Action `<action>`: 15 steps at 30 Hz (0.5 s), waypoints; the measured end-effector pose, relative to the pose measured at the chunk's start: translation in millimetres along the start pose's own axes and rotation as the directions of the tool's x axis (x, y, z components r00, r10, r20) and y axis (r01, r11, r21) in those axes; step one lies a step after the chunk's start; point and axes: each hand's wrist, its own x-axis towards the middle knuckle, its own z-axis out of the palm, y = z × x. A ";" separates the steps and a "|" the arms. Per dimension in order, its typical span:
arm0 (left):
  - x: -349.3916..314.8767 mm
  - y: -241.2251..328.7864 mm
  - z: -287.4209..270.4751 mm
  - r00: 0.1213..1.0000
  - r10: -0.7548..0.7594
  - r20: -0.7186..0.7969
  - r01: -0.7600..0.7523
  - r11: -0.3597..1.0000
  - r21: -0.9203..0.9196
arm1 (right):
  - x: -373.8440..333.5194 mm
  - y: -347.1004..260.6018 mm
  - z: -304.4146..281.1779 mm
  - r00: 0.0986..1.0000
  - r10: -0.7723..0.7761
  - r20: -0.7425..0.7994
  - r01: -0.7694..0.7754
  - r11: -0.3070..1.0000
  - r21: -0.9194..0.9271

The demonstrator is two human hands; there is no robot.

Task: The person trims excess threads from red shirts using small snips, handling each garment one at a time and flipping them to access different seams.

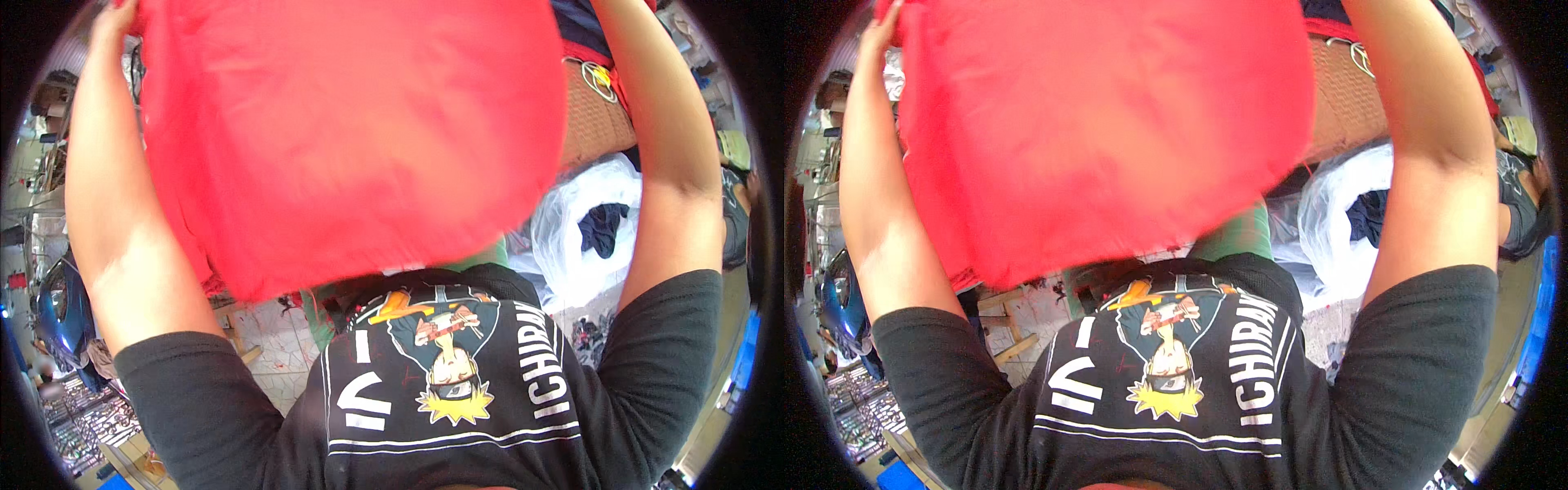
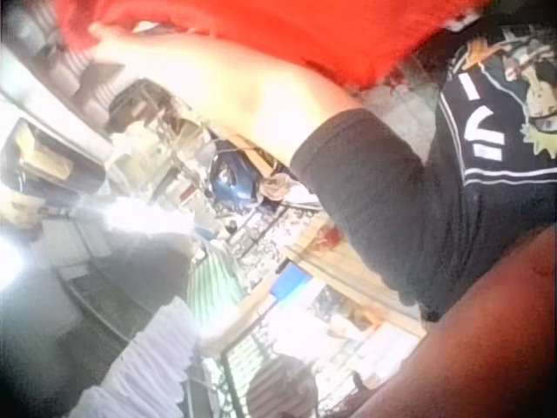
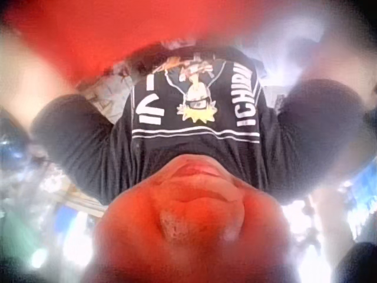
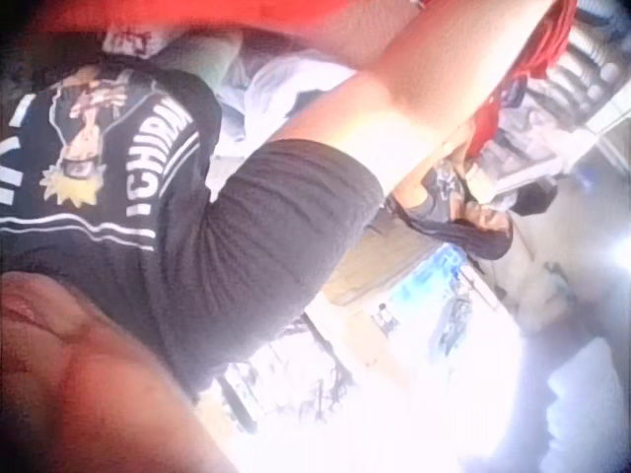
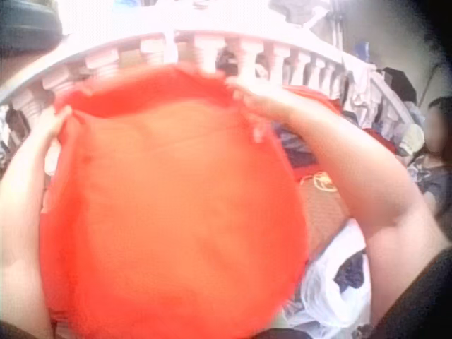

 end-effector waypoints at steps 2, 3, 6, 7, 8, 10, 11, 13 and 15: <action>-32.8 8.7 55.2 0.953 0.062 0.298 0.019 0.965 -0.260 | -23.8 -11.9 -4.2 0.980 -0.017 0.197 0.045 0.990 -0.135; -75.6 47.0 106.9 0.924 0.207 0.322 -0.085 0.931 -0.354 | -39.1 -0.6 -22.7 0.940 -0.052 0.336 0.180 0.915 -0.362; -274.0 129.0 133.4 0.766 0.590 0.255 -0.328 0.700 -0.635 | -103.9 36.6 -76.4 0.809 0.117 0.576 0.299 0.762 -0.575; -357.8 166.9 102.8 0.730 0.622 0.282 -0.351 0.696 -0.627 | -132.0 56.4 -90.7 0.813 0.269 0.516 0.061 0.842 -0.536; -406.0 173.2 107.0 0.681 0.687 0.253 -0.319 0.590 -0.742 | -160.5 76.6 -103.9 0.796 0.411 0.445 -0.170 0.857 -0.487; -475.6 181.6 106.3 0.560 0.784 0.270 -0.441 0.557 -0.704 | -210.7 81.3 -89.4 0.799 0.340 0.496 -0.196 0.927 -0.320; -498.5 188.5 110.2 0.498 0.813 0.300 -0.484 0.548 -0.682 | -226.8 85.1 -82.7 0.768 0.414 0.489 -0.287 0.905 -0.315; -532.5 196.5 116.2 0.540 0.785 0.304 -0.548 0.602 -0.581 | -250.4 97.6 -65.6 0.756 0.448 0.477 -0.295 0.884 -0.364; -541.6 198.4 123.3 0.576 0.760 0.301 -0.561 0.636 -0.530 | -266.6 111.1 -33.7 0.835 0.437 0.335 -0.216 0.820 -0.531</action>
